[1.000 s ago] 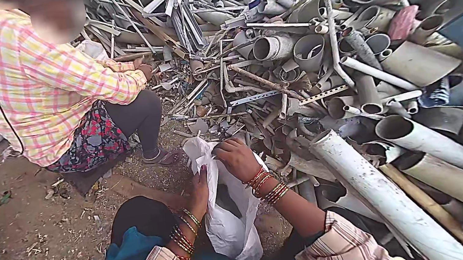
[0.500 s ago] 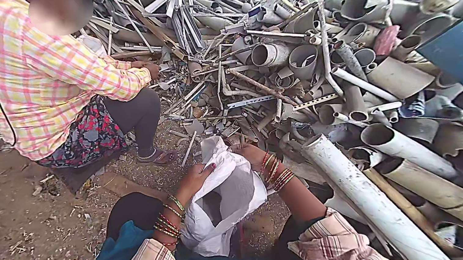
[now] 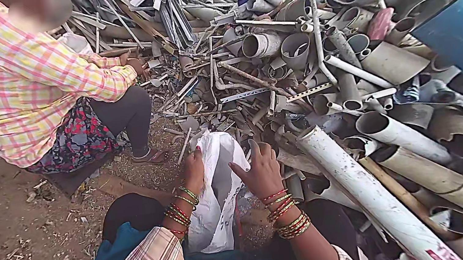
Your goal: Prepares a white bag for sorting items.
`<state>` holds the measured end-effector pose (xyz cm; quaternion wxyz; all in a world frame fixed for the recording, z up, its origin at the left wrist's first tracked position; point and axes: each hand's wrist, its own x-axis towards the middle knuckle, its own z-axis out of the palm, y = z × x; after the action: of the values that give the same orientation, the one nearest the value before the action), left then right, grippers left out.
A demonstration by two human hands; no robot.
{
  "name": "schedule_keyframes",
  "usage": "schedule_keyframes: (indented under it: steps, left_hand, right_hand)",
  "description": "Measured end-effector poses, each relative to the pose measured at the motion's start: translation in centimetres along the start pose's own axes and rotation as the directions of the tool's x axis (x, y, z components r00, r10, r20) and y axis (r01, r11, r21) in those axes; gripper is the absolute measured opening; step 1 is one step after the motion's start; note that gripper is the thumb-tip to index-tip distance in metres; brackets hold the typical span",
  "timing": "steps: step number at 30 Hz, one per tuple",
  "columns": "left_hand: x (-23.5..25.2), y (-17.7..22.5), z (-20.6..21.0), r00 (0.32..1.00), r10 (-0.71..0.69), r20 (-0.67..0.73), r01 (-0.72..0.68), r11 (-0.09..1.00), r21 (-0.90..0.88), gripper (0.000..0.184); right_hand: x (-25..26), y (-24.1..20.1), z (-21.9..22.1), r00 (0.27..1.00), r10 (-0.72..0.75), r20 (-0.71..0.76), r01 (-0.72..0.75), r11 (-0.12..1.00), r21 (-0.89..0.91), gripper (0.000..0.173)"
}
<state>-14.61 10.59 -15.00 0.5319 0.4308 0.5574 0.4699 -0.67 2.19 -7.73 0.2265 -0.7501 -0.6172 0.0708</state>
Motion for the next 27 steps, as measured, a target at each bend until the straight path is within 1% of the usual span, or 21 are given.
schedule_keyframes:
  steps: [2,3,4,6,8,10,11,12,13,14,15,16,17,18,19,22,24,25,26,27]
  left_hand:
    - [0.1,0.1,1.0,1.000,0.027,-0.009,-0.027,1.000,-0.015,0.045]
    - [0.0,0.1,1.5,0.999,0.043,-0.009,-0.043,0.999,-0.020,0.044]
    - [-0.2,0.2,1.8,0.999,0.053,-0.007,-0.053,0.998,-0.022,0.044]
    - [-0.4,0.4,2.0,0.999,0.052,-0.011,-0.052,0.997,-0.048,0.044]
    - [-0.2,0.4,1.9,0.999,0.031,-0.023,-0.033,0.995,-0.097,0.045]
    - [0.1,0.1,1.9,1.000,0.005,-0.018,-0.008,0.987,-0.160,0.045]
    - [0.2,0.1,1.8,1.000,-0.008,0.000,0.008,0.982,-0.190,0.045]
    - [0.3,0.1,1.8,1.000,-0.018,0.020,0.022,0.978,-0.209,0.045]
    - [0.3,0.1,1.7,0.999,-0.030,0.040,0.038,0.975,-0.218,0.045]
    - [0.3,0.1,1.7,0.997,-0.045,0.059,0.057,0.974,-0.220,0.044]
    - [0.2,0.1,1.7,0.995,-0.064,0.075,0.080,0.972,-0.219,0.044]
    - [0.3,0.2,1.7,0.992,-0.086,0.090,0.105,0.970,-0.220,0.044]
    - [0.5,0.2,1.6,0.989,-0.110,0.102,0.131,0.966,-0.222,0.044]
    - [0.7,0.1,1.3,0.985,-0.132,0.110,0.154,0.964,-0.216,0.044]
    - [1.0,0.0,1.0,0.983,-0.151,0.109,0.171,0.963,-0.207,0.044]
    - [2.5,0.0,-0.8,0.982,-0.169,0.088,0.183,0.966,-0.184,0.037]
    - [4.5,-0.8,-2.6,0.978,-0.184,0.101,0.198,0.968,-0.153,0.035]
    - [5.3,-1.3,-3.2,0.981,-0.168,0.097,0.179,0.976,-0.120,0.034]
    - [5.8,-1.5,-3.6,0.988,-0.129,0.082,0.133,0.990,-0.043,0.033]
    - [5.8,-1.5,-3.8,0.996,-0.067,0.064,0.062,0.995,0.081,0.032]
  right_hand:
    - [-0.8,-0.3,1.9,0.997,0.057,0.047,-0.055,0.998,-0.044,0.094]
    - [-0.5,0.0,2.8,0.991,0.104,0.090,-0.098,0.993,-0.068,0.095]
    - [0.0,0.5,3.6,0.981,0.156,0.117,-0.146,0.985,-0.092,0.092]
    - [1.2,2.3,4.1,0.975,0.211,0.070,-0.206,0.976,-0.070,0.074]
    - [2.3,4.6,3.4,0.977,0.209,-0.035,-0.209,0.978,0.013,0.055]
    - [3.1,7.5,2.8,0.981,0.175,-0.082,-0.162,0.976,0.145,0.036]
    - [3.6,8.9,2.7,0.983,0.175,-0.047,-0.158,0.957,0.244,0.028]
    - [4.0,10.3,3.1,0.982,0.187,0.002,-0.174,0.906,0.385,0.021]
    - [4.3,11.4,3.7,0.973,0.212,0.087,-0.223,0.787,0.575,0.017]
    - [4.4,12.1,4.4,0.951,0.235,0.200,-0.303,0.592,0.747,0.017]
    - [4.3,12.6,5.1,0.922,0.239,0.305,-0.378,0.379,0.845,0.019]
    - [4.3,13.1,5.9,0.897,0.224,0.381,-0.425,0.200,0.883,0.021]
    - [4.2,13.4,6.7,0.882,0.195,0.429,-0.453,0.097,0.886,0.022]
    - [4.1,13.7,7.4,0.881,0.159,0.445,-0.457,0.046,0.888,0.026]
    - [4.0,13.8,7.8,0.886,0.149,0.439,-0.447,0.025,0.894,0.031]
    - [4.7,13.6,7.7,0.883,0.271,0.383,-0.396,-0.005,0.918,0.036]
    - [5.5,14.0,7.8,0.869,0.313,0.383,-0.392,-0.038,0.919,0.036]
    - [5.9,14.0,7.8,0.862,0.328,0.386,-0.391,-0.054,0.919,0.035]
    - [6.0,13.8,7.8,0.853,0.352,0.385,-0.390,-0.059,0.919,0.034]
    - [6.1,13.6,7.8,0.841,0.381,0.384,-0.395,-0.051,0.917,0.033]
